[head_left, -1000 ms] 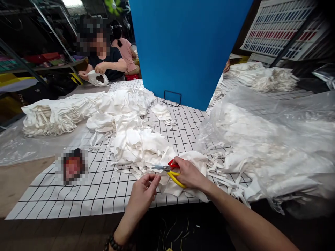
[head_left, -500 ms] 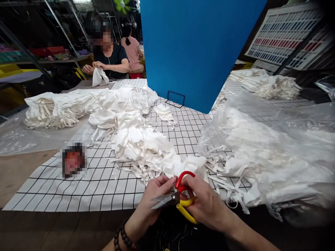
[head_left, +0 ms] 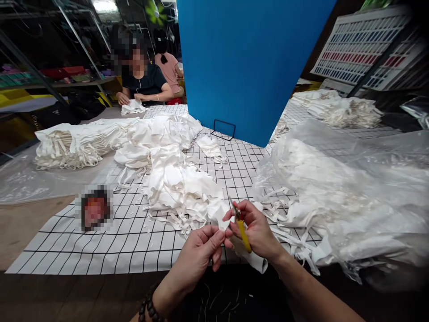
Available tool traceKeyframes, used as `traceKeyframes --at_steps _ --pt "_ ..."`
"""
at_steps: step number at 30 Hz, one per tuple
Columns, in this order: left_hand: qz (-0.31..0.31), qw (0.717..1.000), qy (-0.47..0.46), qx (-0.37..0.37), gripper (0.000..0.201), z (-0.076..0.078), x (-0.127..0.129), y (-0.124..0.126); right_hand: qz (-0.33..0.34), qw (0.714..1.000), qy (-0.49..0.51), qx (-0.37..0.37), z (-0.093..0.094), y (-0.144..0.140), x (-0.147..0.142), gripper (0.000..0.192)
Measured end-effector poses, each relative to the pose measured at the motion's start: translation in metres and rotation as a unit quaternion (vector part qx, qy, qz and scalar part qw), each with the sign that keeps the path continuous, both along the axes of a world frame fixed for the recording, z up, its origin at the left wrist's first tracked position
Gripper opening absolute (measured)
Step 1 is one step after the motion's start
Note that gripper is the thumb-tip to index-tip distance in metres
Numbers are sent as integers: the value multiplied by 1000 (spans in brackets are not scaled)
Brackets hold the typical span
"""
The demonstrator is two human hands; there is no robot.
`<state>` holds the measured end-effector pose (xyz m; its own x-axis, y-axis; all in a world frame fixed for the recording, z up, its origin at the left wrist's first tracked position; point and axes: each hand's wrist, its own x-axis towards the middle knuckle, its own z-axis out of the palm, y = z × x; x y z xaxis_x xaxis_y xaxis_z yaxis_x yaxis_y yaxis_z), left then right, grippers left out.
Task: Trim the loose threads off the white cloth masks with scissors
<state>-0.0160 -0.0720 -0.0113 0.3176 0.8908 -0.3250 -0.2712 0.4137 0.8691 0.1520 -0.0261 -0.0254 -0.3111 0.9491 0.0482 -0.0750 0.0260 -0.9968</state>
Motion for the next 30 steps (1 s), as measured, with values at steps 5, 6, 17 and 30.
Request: traceKeyframes --at_steps 5,6,17,30 --pt "53 961 201 183 27 -4 -1 4 -92 992 -63 54 -3 3 6 27" --pt "81 941 237 227 25 -4 0 4 -86 993 -67 53 -4 2 6 28" --pt "91 959 150 224 28 -20 10 12 -34 984 -171 24 11 -3 41 32" --pt "51 928 238 283 24 -18 14 11 31 898 -427 101 32 -23 49 36"
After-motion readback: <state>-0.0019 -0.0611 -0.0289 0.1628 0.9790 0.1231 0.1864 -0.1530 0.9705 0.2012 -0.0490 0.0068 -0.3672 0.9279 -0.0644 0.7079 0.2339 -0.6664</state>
